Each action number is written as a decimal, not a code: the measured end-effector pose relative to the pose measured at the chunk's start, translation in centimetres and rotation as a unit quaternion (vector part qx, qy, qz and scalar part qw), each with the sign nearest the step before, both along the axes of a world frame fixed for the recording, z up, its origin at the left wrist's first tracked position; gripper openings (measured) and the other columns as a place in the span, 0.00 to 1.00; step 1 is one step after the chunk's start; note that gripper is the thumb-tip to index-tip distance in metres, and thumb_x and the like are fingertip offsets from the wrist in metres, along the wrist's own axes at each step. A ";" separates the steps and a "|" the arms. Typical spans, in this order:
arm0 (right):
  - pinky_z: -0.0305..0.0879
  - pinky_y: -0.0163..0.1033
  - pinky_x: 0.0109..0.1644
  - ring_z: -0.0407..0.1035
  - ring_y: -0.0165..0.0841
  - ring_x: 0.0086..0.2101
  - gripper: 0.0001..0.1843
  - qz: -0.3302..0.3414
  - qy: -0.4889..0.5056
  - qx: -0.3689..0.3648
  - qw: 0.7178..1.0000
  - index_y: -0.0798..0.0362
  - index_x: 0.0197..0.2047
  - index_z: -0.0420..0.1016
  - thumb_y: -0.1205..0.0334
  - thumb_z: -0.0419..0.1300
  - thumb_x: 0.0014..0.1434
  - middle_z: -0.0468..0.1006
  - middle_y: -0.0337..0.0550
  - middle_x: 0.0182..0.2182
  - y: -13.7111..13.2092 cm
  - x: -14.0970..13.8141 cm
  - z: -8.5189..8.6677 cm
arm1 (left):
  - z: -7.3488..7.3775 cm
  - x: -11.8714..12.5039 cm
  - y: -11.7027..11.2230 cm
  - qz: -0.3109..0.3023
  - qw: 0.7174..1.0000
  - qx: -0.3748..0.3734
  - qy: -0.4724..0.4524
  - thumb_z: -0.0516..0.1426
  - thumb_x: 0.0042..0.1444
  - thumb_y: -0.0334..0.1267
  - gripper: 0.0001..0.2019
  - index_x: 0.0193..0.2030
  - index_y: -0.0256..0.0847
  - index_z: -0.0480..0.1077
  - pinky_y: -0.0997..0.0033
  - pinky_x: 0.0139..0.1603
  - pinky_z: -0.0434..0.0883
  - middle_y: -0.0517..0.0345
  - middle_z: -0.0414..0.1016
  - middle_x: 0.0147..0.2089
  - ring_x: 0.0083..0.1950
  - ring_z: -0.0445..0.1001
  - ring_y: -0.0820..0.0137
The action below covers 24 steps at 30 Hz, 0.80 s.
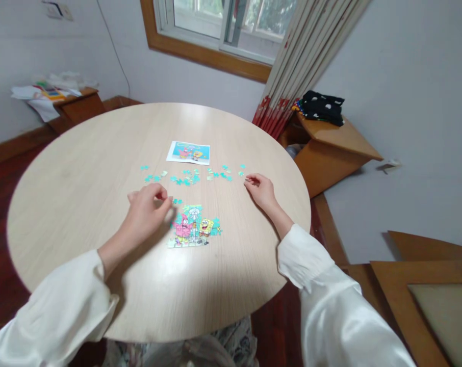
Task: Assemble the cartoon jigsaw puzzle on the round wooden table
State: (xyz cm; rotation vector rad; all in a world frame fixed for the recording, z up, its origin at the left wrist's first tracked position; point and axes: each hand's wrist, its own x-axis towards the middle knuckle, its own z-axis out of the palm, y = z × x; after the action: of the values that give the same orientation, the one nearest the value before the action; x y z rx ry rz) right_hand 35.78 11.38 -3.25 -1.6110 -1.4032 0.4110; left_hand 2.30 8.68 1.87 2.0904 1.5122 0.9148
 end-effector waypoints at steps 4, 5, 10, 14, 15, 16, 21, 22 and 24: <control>0.67 0.50 0.49 0.70 0.39 0.37 0.11 0.003 -0.117 0.020 0.993 0.53 0.38 0.80 0.58 0.62 0.53 0.75 0.48 0.35 2.3 -0.3 -0.4 | -0.8 -1.9 2.7 0.078 0.976 -0.092 -0.180 0.58 0.46 0.40 0.06 0.25 0.43 0.64 0.67 0.34 0.64 0.61 0.68 0.25 0.29 0.68 0.68; 0.67 0.51 0.49 0.70 0.40 0.38 0.11 0.006 -0.135 0.019 0.991 0.53 0.38 0.80 0.58 0.62 0.54 0.75 0.49 0.35 2.6 -0.3 -0.5 | -1.0 -2.1 2.9 0.090 0.965 -0.116 -0.219 0.59 0.44 0.40 0.06 0.26 0.43 0.65 0.68 0.33 0.64 0.61 0.69 0.25 0.29 0.68 0.68; 0.67 0.50 0.48 0.69 0.39 0.36 0.08 0.006 -0.153 0.036 0.988 0.53 0.35 0.79 0.60 0.60 0.55 0.74 0.48 0.34 3.1 -0.2 -0.7 | -0.9 -2.5 3.1 0.107 0.940 -0.136 -0.293 0.61 0.42 0.40 0.06 0.26 0.42 0.68 0.70 0.31 0.65 0.62 0.70 0.25 0.28 0.68 0.70; 0.67 0.49 0.46 0.68 0.38 0.34 0.05 -0.003 -0.143 0.043 0.989 0.53 0.31 0.76 0.62 0.61 0.52 0.74 0.46 0.32 2.9 -0.1 -0.6 | -1.0 -2.3 3.5 0.097 0.958 -0.105 -0.250 0.60 0.43 0.40 0.06 0.26 0.43 0.69 0.69 0.32 0.68 0.60 0.73 0.27 0.30 0.70 0.68; 0.67 0.49 0.45 0.68 0.38 0.34 0.04 -0.007 -0.138 0.040 0.990 0.53 0.31 0.76 0.62 0.61 0.51 0.74 0.46 0.32 2.8 -0.1 -0.6 | -1.1 -2.3 3.7 0.096 0.961 -0.099 -0.239 0.60 0.44 0.41 0.06 0.26 0.43 0.70 0.68 0.32 0.68 0.59 0.73 0.28 0.30 0.70 0.68; 0.67 0.49 0.45 0.68 0.38 0.34 0.04 -0.010 -0.134 0.037 0.990 0.53 0.30 0.75 0.62 0.61 0.51 0.74 0.46 0.31 2.8 -0.1 -0.5 | -1.2 -2.3 3.9 0.095 0.964 -0.096 -0.230 0.60 0.44 0.41 0.05 0.27 0.43 0.70 0.68 0.32 0.68 0.58 0.74 0.28 0.30 0.71 0.67; 0.67 0.49 0.45 0.68 0.37 0.34 0.03 -0.018 -0.113 0.029 0.993 0.52 0.30 0.73 0.62 0.61 0.50 0.75 0.46 0.32 2.7 -0.2 -0.2 | -1.4 -2.6 5.3 0.115 0.967 -0.082 -0.214 0.58 0.47 0.39 0.04 0.28 0.43 0.71 0.66 0.38 0.71 0.57 0.76 0.29 0.33 0.74 0.66; 0.66 0.48 0.46 0.69 0.37 0.34 0.03 -0.019 -0.110 0.029 0.993 0.52 0.30 0.73 0.63 0.61 0.50 0.75 0.46 0.33 2.7 -0.3 -0.2 | -1.4 -2.7 5.6 0.122 0.966 -0.077 -0.212 0.57 0.48 0.38 0.04 0.28 0.42 0.72 0.66 0.40 0.71 0.57 0.76 0.30 0.34 0.74 0.66; 0.66 0.48 0.46 0.69 0.37 0.34 0.04 -0.020 -0.106 0.029 0.994 0.53 0.31 0.73 0.63 0.61 0.49 0.75 0.46 0.33 2.6 -0.4 -0.2 | -1.3 -3.0 6.2 0.134 0.966 -0.069 -0.209 0.56 0.49 0.37 0.04 0.29 0.42 0.72 0.65 0.43 0.71 0.57 0.77 0.31 0.36 0.75 0.65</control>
State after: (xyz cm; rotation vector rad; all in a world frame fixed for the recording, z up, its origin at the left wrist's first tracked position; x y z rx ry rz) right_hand 35.38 13.99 -3.40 -1.6708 -1.5223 0.1779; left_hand -0.73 14.86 0.54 1.4957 1.5907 1.2185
